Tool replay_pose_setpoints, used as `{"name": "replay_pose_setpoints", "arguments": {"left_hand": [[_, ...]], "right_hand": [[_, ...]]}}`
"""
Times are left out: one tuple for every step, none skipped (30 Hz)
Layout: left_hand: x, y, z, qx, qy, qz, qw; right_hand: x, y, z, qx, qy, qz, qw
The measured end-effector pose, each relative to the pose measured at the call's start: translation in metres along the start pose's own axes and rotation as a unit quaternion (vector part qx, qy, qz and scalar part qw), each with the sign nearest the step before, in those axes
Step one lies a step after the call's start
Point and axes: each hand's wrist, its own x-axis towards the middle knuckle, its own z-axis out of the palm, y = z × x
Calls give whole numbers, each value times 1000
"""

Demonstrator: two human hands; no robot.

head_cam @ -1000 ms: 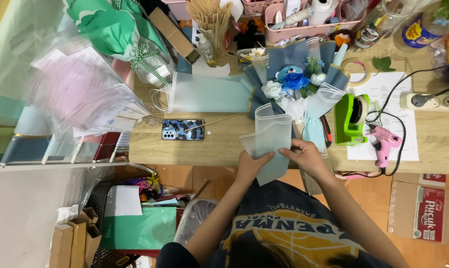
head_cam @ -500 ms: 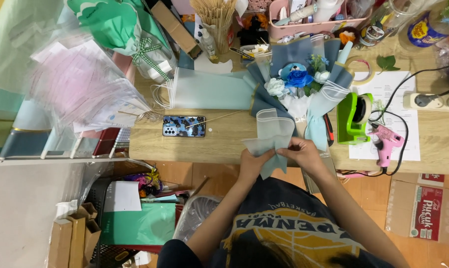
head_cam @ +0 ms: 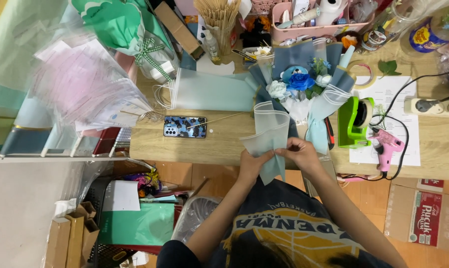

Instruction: The person folds a sheet of light blue wrapping paper into a cone shape and wraps it around a bouquet containing blue and white flowers and a blue teddy bear. They adjust the paper layers and secure the wrapping around the bouquet base.

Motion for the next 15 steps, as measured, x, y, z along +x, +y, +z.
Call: {"name": "replay_pose_setpoints", "arguments": {"left_hand": [[2, -3, -1, 0, 0, 0, 1000], [4, -6, -2, -5, -1, 2, 1000], [6, -10, -2, -11, -3, 3, 1000], [5, -7, -1, -10, -4, 3, 1000], [5, -3, 0, -6, 0, 7, 1000], [4, 0, 1, -2, 5, 11, 1000], [6, -1, -2, -2, 5, 12, 1000], [8, -2, -5, -2, 5, 13, 1000], [9, -3, -7, -2, 4, 13, 1000], [9, -4, -5, -2, 4, 13, 1000], [9, -4, -3, -7, 2, 16, 1000], [8, -5, -1, -11, 0, 19, 1000], [9, -4, -2, -11, 1, 20, 1000], [9, -3, -3, -9, 1, 23, 1000], [10, -3, -3, -7, 1, 25, 1000]], "right_hand": [[-2, -6, 2, 0, 0, 0, 1000], [-4, -12, 5, -2, 0, 7, 1000], [-6, -18, 6, -4, 1, 14, 1000], [-10, -27, 9, -4, 2, 14, 1000], [-13, -36, 12, -11, -1, 16, 1000], [-17, -45, 16, -18, -5, 18, 1000], [-15, -44, 13, -18, -6, 17, 1000], [-13, -43, 11, -26, -9, 21, 999], [-13, -41, 8, -34, -13, 26, 999], [-9, -34, 6, -35, -13, 26, 999], [-5, -26, 3, -32, -8, 20, 999], [-1, -18, 1, -29, -2, 14, 999], [-1, -21, 3, -29, -3, 13, 999], [-1, -25, 5, -22, -2, 15, 1000], [-1, -28, 6, -16, -1, 17, 1000]]}}
